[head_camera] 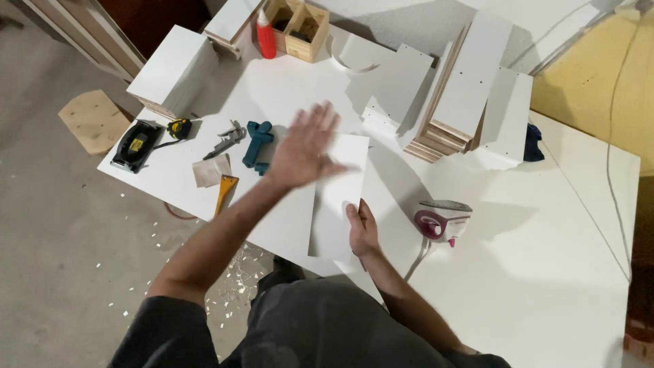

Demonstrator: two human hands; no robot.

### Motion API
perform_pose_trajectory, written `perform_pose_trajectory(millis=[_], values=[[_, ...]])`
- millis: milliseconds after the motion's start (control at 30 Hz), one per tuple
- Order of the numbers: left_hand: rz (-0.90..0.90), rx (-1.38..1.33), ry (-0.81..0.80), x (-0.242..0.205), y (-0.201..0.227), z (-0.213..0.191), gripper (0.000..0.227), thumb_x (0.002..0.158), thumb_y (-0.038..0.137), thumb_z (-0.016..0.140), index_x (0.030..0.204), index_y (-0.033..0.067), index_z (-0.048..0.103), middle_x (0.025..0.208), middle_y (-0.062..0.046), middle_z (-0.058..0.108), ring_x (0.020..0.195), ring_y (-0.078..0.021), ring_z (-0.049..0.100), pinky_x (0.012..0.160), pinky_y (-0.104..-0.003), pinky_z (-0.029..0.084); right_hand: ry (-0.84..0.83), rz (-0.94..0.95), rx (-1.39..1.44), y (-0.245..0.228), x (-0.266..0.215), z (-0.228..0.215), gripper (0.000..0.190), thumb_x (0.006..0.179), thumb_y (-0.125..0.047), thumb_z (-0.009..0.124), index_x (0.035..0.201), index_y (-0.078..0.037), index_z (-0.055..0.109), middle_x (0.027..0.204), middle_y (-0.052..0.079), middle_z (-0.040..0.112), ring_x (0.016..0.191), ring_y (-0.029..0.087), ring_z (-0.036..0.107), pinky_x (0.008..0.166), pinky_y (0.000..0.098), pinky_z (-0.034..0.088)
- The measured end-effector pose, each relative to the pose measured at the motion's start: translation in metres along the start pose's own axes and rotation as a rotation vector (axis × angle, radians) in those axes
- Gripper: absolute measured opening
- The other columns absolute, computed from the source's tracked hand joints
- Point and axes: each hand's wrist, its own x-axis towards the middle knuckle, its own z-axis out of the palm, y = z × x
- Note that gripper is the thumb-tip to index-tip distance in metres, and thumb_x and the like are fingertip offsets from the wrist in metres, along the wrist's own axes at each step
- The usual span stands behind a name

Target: The person sands the edges of a white wooden board using a sanding block. They then apply a strip of edge banding to the board's edge and use a clothes iron to press and adhere it. Finally, they use a clamp to secure the board.

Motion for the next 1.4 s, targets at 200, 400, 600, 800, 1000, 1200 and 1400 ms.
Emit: perform_pose_trajectory(millis=[200, 400, 600, 800, 1000, 1200, 1400], values=[[-0.591, -0.096, 0.143, -0.065, -0.082, 0.024, 0.068, 0.107, 0.048, 0.062, 0.143, -0.0096, 0.055, 0.141, -0.03, 0.057, 0.133, -0.0439, 0.054, 0.116, -0.054, 0.037, 0.101, 0.049, -0.058, -0.103, -0.026, 0.014, 0.065, 0.104, -0.037, 0.059, 0.152, 0.004, 0.042, 0.139, 0.025, 0.061, 0.132, 0.032, 0.056, 0.114, 0.0488, 0.042], [-1.028, -1.169, -0.001, -0.074, 0.014, -0.018, 0.034, 0.092, 0.042, 0.081, 0.105, 0.0107, 0.078, 0.08, -0.011, 0.077, 0.071, -0.0241, 0.077, 0.07, -0.034, 0.064, 0.043, -0.112, 0.133, -0.078, -0.011, 0.014, 0.05, 0.106, -0.022, 0.057, 0.148, 0.003, 0.048, 0.133, 0.022, 0.065, 0.127, 0.027, 0.059, 0.111, 0.0485, 0.045], [-0.974, -1.349, -0.048, -0.039, 0.049, -0.026, 0.068, 0.082, 0.033, 0.089, 0.138, 0.0081, 0.059, 0.116, -0.018, 0.072, 0.108, -0.0326, 0.073, 0.09, -0.043, 0.06, -0.036, -0.27, 0.098, -0.065, -0.013, 0.022, 0.044, 0.106, -0.015, 0.054, 0.147, 0.001, 0.051, 0.134, 0.017, 0.067, 0.129, 0.021, 0.057, 0.114, 0.046, 0.042], [-0.957, -1.472, 0.238, -0.032, 0.02, 0.012, 0.036, 0.084, 0.014, 0.089, 0.106, -0.0005, 0.065, 0.082, -0.005, 0.059, 0.076, -0.0126, 0.06, 0.068, -0.025, 0.053, -0.021, -0.193, 0.082, -0.013, 0.003, -0.009, 0.052, 0.103, -0.022, 0.062, 0.147, 0.002, 0.05, 0.13, 0.019, 0.067, 0.126, 0.023, 0.057, 0.11, 0.0464, 0.044], [-1.229, -1.173, 0.122, -0.068, 0.02, 0.016, 0.035, 0.102, 0.036, 0.067, 0.118, 0.0047, 0.062, 0.078, -0.015, 0.067, 0.066, -0.0255, 0.075, 0.06, -0.034, 0.063, -0.083, 0.223, -0.441, -0.089, 0.005, 0.008, 0.061, 0.1, -0.055, 0.064, 0.147, -0.02, 0.048, 0.102, 0.002, 0.063, 0.102, 0.017, 0.062, 0.092, 0.0366, 0.049], [-1.642, -1.061, -0.102, -0.202, 0.012, 0.101, 0.05, 0.102, 0.044, 0.063, 0.116, -0.0045, 0.064, 0.081, -0.021, 0.073, 0.065, -0.0261, 0.076, 0.061, -0.038, 0.068, -0.494, 0.318, -0.758, -0.019, 0.01, 0.034, 0.103, 0.081, -0.052, 0.084, 0.161, -0.015, 0.031, 0.16, 0.024, 0.038, 0.149, 0.038, 0.035, 0.126, 0.0471, 0.029], [-1.426, -0.474, -0.097, -0.194, -0.025, 0.002, 0.026, 0.104, -0.001, 0.058, 0.126, -0.0138, 0.063, 0.122, -0.034, 0.068, 0.118, -0.0452, 0.066, 0.1, -0.054, 0.056, -0.526, 0.207, -0.865, 0.043, 0.022, 0.051, 0.07, 0.1, -0.044, 0.066, 0.155, -0.007, 0.043, 0.154, 0.025, 0.047, 0.144, 0.038, 0.043, 0.121, 0.0477, 0.037]])
